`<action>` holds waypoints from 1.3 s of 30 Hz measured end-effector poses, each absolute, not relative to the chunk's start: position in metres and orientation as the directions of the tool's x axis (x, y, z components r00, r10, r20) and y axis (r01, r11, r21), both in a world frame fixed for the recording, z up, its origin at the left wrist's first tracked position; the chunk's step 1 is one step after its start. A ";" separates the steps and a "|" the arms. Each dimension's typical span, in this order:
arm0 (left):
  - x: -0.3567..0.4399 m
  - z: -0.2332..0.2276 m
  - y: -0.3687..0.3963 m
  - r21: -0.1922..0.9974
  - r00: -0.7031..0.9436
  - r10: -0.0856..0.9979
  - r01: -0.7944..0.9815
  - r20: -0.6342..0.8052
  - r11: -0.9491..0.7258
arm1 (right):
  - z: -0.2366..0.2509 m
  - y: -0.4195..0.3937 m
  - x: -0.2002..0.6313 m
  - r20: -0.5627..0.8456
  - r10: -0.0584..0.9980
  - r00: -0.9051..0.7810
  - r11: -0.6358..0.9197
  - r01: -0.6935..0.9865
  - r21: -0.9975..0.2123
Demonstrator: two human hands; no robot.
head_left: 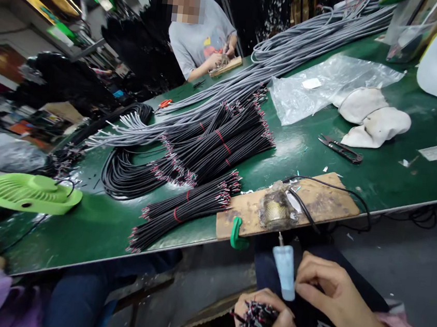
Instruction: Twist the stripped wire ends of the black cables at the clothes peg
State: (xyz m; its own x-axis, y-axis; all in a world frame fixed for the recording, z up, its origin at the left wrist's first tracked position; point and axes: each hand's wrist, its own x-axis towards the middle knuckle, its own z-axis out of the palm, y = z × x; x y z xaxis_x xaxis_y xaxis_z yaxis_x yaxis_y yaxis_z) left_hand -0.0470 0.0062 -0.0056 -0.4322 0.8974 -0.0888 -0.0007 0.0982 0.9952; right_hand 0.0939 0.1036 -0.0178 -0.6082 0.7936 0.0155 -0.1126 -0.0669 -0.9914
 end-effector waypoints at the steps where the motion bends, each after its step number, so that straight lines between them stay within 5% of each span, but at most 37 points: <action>1: -0.045 -0.007 0.003 0.990 -0.452 0.883 -0.001 -0.124 0.139 | -0.013 0.101 0.095 0.094 0.790 -0.605 0.036 -0.108 -0.994; 6: -0.033 -0.015 -0.008 0.977 -0.651 0.747 0.040 -0.134 0.211 | 0.008 0.092 0.094 0.268 0.719 -0.641 0.294 -0.070 -0.953; 16: -0.035 -0.031 -0.012 0.961 -0.533 0.803 -0.205 -0.269 0.186 | -0.003 0.091 0.099 0.188 0.763 -0.618 0.218 -0.028 -0.976; 29: -0.026 -0.013 0.000 0.979 -0.682 0.708 -0.062 -0.185 0.196 | 0.003 0.092 0.091 0.298 0.777 -0.554 0.333 -0.038 -0.942; 39: -0.031 -0.026 -0.006 0.971 -0.590 0.771 -0.162 -0.240 0.177 | -0.003 0.095 0.096 0.185 0.750 -0.635 0.135 -0.126 -0.983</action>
State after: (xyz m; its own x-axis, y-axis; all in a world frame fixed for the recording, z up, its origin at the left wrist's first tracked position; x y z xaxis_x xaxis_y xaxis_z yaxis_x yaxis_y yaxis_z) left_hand -0.0305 -0.0063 -0.0259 -0.5900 0.7710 -0.2397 -0.1624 0.1774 0.9706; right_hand 0.0964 0.0950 -0.0032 -0.6351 0.7501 0.1846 -0.1259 0.1353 -0.9828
